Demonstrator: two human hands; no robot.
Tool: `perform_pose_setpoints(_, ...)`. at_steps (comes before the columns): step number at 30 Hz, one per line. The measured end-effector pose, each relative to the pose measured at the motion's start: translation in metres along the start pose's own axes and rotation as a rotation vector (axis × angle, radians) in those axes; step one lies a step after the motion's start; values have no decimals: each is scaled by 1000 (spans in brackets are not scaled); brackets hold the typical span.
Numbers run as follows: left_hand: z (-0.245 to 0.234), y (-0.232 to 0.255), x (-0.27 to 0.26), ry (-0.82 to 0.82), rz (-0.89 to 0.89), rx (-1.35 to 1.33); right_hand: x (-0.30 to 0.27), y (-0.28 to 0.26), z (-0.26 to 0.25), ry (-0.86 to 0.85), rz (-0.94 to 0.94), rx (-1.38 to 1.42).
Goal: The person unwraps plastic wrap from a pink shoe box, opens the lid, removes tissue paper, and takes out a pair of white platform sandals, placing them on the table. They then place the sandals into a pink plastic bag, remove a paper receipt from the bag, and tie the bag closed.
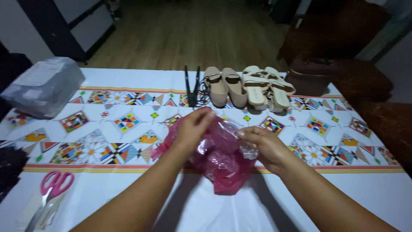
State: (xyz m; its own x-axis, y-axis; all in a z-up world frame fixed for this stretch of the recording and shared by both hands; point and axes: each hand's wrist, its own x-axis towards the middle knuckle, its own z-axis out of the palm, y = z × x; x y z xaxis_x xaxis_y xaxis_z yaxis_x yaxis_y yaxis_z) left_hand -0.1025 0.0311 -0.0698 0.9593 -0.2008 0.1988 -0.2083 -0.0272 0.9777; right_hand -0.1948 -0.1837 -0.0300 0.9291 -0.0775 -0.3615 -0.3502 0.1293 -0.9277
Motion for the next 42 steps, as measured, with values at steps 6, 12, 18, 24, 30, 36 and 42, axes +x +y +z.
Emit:
perform_pose_setpoints(6,-43,19,-26,-337,-344,-90,8,-6,56,-133,-11,-3)
perform_pose_setpoints(12,-116,23,-59,-261,-391,-345,4,2,120,-341,74,-48)
perform_pose_setpoints(18,-192,30,-105,-45,-549,-228,-9,17,191,-500,148,-60)
perform_pose_setpoints(24,-279,24,-149,39,-583,-295,-9,49,233,-616,168,-248)
perform_pose_setpoints(30,-327,-4,-199,-209,-405,22,22,104,264,-606,44,-416)
perform_pose_setpoints(36,-296,-25,-262,-196,-138,1051,11,138,294,-562,-557,-991)
perform_pose_setpoints(42,-281,-23,-309,-123,248,1145,-48,136,292,-539,-953,-1353)
